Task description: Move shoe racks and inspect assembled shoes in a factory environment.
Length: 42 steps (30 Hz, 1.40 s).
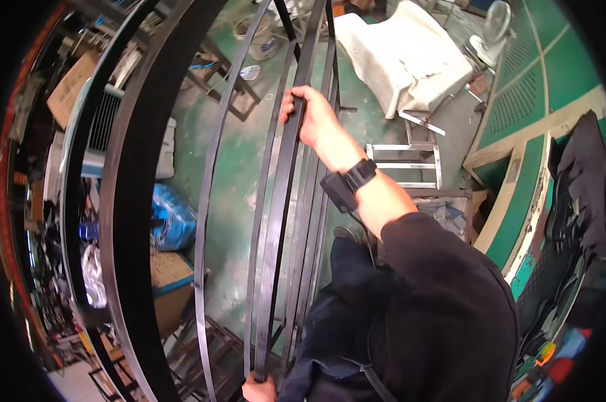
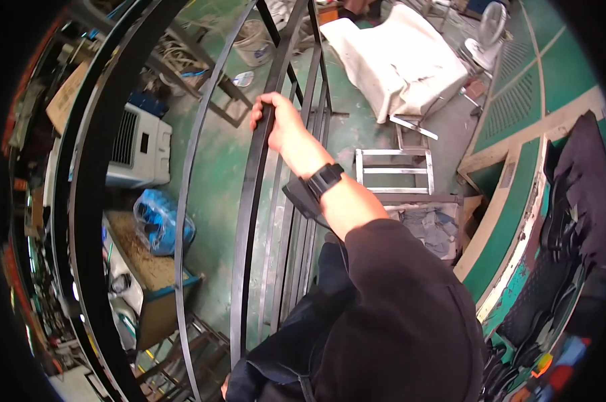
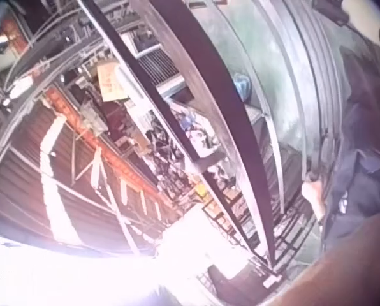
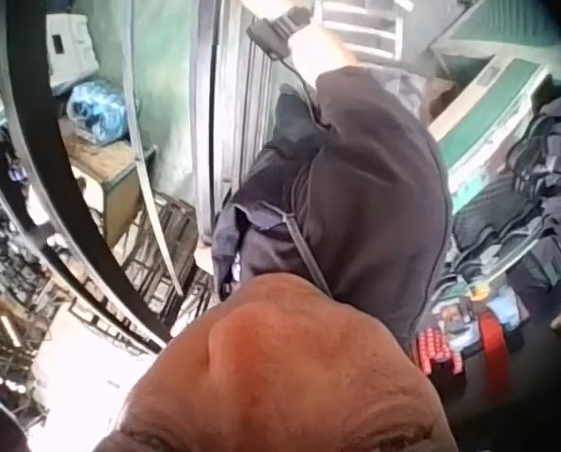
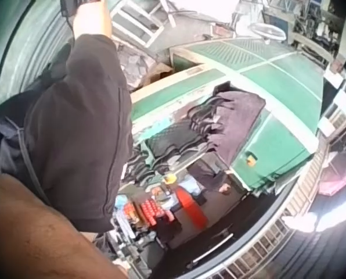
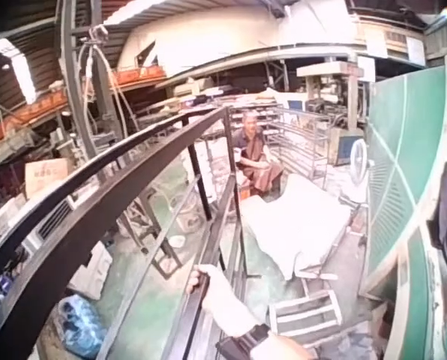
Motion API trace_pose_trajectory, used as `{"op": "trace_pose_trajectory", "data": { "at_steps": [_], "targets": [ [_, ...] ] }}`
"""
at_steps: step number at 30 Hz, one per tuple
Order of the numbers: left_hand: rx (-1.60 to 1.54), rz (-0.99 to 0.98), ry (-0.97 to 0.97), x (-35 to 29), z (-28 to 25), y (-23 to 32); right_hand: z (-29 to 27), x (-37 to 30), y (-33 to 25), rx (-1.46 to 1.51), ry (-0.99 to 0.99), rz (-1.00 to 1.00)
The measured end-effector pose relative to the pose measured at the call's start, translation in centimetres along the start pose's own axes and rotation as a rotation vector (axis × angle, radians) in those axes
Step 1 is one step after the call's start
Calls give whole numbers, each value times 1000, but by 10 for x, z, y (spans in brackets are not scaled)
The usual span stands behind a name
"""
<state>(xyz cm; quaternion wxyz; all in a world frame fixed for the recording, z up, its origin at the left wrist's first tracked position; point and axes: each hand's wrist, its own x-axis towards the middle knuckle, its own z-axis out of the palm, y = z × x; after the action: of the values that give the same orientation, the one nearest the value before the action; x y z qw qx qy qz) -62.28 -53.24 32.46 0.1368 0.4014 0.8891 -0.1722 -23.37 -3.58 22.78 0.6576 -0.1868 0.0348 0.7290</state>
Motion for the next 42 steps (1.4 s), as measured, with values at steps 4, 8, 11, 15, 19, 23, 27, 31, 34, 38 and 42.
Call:
{"op": "trace_pose_trajectory", "data": {
  "at_steps": [4, 8, 11, 15, 19, 23, 27, 31, 34, 38, 42],
  "targets": [
    [-91, 223, 158, 51, -17, 91, -8, 11, -63, -1, -12, -121],
    [-105, 394, 94, 71, -40, 148, -26, 5, -93, -185, -90, -150],
    [-159, 455, 127, 102, -39, 128, -48, -21, -106, -490, 63, -41],
    [-189, 566, 51, 112, -54, 139, -139, -132, -181, -673, 361, -360],
    [-134, 687, -171, 120, -62, 141, -209, -281, -245, -893, 938, -640],
    [-432, 1124, 116, 121, -80, 182, -272, -408, -292, -1590, 1483, -901],
    [-346, 1336, 154, 78, -128, 286, -275, -519, -311, -1957, 1953, -920],
    [-290, 1454, -76, 34, -115, 399, -299, -602, -307, -2407, 1670, -724],
    [-222, 1587, -130, 27, -66, 488, -279, -592, -304, -2244, 1526, -609],
    [-63, 1514, -419, -29, -24, 611, -269, -598, -319, -2214, 1310, -402],
    [93, 1816, -573, -150, 1, 744, -262, -601, -340, -2060, 1270, -249]
  ]
}}
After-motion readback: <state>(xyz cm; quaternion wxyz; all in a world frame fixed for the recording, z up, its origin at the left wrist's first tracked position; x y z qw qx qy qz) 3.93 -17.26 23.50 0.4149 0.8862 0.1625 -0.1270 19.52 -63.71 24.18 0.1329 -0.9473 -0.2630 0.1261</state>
